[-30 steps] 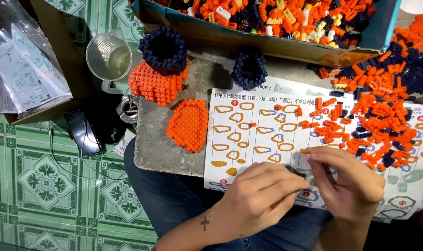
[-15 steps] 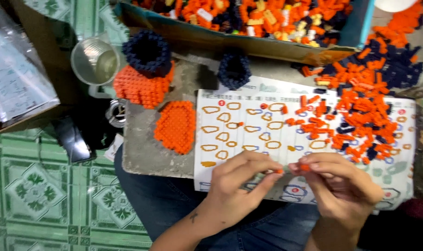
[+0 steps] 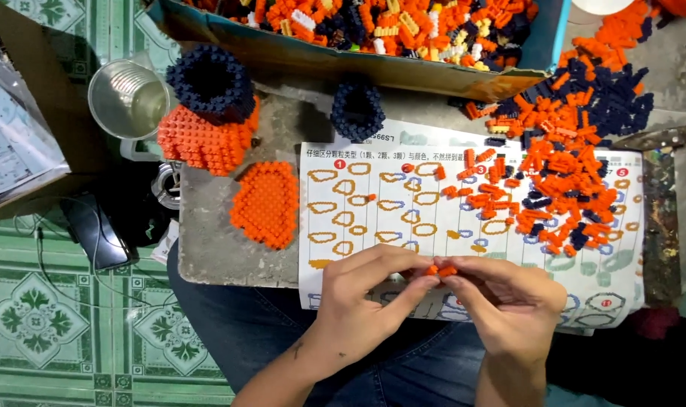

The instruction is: The person assembles a 3D model by connecting small interlocking orange plastic blocks by hand, then shifts a block on the table.

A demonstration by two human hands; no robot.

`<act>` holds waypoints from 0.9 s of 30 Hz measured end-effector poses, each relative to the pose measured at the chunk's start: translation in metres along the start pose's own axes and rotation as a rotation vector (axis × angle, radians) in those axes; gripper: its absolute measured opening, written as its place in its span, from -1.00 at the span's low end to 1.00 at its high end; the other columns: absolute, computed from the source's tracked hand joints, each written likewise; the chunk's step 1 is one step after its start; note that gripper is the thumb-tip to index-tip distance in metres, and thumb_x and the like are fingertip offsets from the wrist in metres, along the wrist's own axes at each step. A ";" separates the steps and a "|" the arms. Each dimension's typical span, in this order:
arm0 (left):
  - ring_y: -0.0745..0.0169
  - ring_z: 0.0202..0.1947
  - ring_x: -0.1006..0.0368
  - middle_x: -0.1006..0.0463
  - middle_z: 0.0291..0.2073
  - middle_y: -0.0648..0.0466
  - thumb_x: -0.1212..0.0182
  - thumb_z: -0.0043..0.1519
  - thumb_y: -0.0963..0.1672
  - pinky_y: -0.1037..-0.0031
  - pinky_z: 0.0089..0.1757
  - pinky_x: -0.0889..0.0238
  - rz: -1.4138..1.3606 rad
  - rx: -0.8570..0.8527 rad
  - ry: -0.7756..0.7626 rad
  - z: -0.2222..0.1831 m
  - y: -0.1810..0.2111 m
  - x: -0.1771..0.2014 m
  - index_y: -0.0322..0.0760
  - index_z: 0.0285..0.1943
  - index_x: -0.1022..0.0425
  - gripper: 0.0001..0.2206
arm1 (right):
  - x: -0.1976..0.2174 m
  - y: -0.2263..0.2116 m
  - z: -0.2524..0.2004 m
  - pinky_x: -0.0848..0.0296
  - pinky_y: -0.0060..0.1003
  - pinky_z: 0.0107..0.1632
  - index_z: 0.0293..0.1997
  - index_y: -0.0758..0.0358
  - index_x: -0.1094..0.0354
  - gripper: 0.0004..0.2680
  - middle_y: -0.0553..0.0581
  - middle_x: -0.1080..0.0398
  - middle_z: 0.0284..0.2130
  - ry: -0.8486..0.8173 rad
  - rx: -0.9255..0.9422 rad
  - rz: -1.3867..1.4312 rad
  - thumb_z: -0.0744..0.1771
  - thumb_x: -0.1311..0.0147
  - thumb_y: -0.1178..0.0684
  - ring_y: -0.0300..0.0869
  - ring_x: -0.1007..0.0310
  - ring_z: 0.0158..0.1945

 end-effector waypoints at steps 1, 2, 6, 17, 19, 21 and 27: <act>0.30 -0.30 -0.67 -0.80 -0.16 0.02 -0.53 0.21 -0.27 0.54 -0.25 -0.55 0.003 0.001 0.003 -0.001 0.000 -0.001 -0.36 -0.01 -0.71 -0.80 | 0.000 0.000 -0.001 -0.83 -0.38 0.00 0.06 0.57 -0.55 -0.72 0.46 -0.70 -0.11 -0.003 0.000 0.003 0.25 -0.31 0.46 -0.02 -0.83 -0.12; 0.29 -0.28 -0.68 -0.79 -0.14 0.02 -0.52 0.22 -0.27 0.54 -0.23 -0.56 0.013 -0.001 0.003 -0.001 0.001 -0.001 -0.36 0.01 -0.70 -0.80 | 0.001 0.000 -0.002 -0.82 -0.37 0.00 0.05 0.58 -0.55 -0.73 0.46 -0.70 -0.12 0.017 -0.026 -0.002 0.25 -0.30 0.47 -0.01 -0.82 -0.13; 0.22 -0.22 -0.70 -0.78 -0.10 -0.03 -0.51 0.23 -0.29 0.50 -0.16 -0.60 0.000 -0.018 0.017 -0.004 0.000 -0.002 -0.40 0.03 -0.69 -0.79 | 0.004 0.005 -0.004 -0.81 -0.37 -0.01 0.05 0.58 -0.54 -0.73 0.45 -0.69 -0.13 0.053 -0.055 -0.042 0.25 -0.31 0.46 -0.01 -0.81 -0.12; 0.23 -0.22 -0.67 -0.74 -0.08 -0.02 -0.49 0.26 -0.27 0.50 -0.17 -0.58 0.009 -0.012 -0.027 -0.005 -0.002 -0.003 -0.38 0.04 -0.70 -0.80 | 0.005 0.004 0.003 -0.77 -0.40 0.00 0.02 0.56 -0.53 -0.76 0.44 -0.66 -0.06 -0.033 -0.030 -0.005 0.26 -0.30 0.45 -0.05 -0.76 -0.11; 0.24 -0.22 -0.66 -0.73 -0.07 0.00 -0.48 0.26 -0.26 0.50 -0.17 -0.57 0.020 -0.007 -0.038 -0.004 -0.002 -0.002 -0.37 0.04 -0.70 -0.81 | 0.005 0.004 0.004 -0.77 -0.40 0.00 0.02 0.56 -0.53 -0.76 0.44 -0.66 -0.06 -0.050 -0.033 0.002 0.26 -0.29 0.45 -0.06 -0.75 -0.11; 0.17 -0.21 -0.65 -0.72 -0.07 -0.05 -0.47 0.25 -0.28 0.45 -0.15 -0.56 0.016 -0.029 -0.042 -0.003 0.002 -0.001 -0.41 0.04 -0.66 -0.80 | 0.005 0.004 0.003 -0.78 -0.39 -0.01 0.02 0.55 -0.52 -0.74 0.46 -0.66 -0.05 -0.035 -0.039 0.025 0.25 -0.28 0.47 -0.03 -0.75 -0.08; 0.19 -0.23 -0.69 -0.76 -0.06 -0.01 -0.47 0.21 -0.29 0.46 -0.17 -0.59 0.003 -0.014 -0.064 -0.006 -0.004 -0.002 -0.31 0.07 -0.65 -0.73 | 0.005 0.003 0.004 -0.76 -0.43 -0.02 -0.06 0.50 -0.56 -0.78 0.42 -0.65 -0.06 -0.096 0.032 -0.002 0.25 -0.23 0.50 -0.09 -0.74 -0.13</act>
Point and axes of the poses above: each hand's wrist, its own z-axis towards the middle knuckle, its own x-axis out of the back of the hand, y = z × x, the point moved 4 cm from there along z, towards the middle knuckle
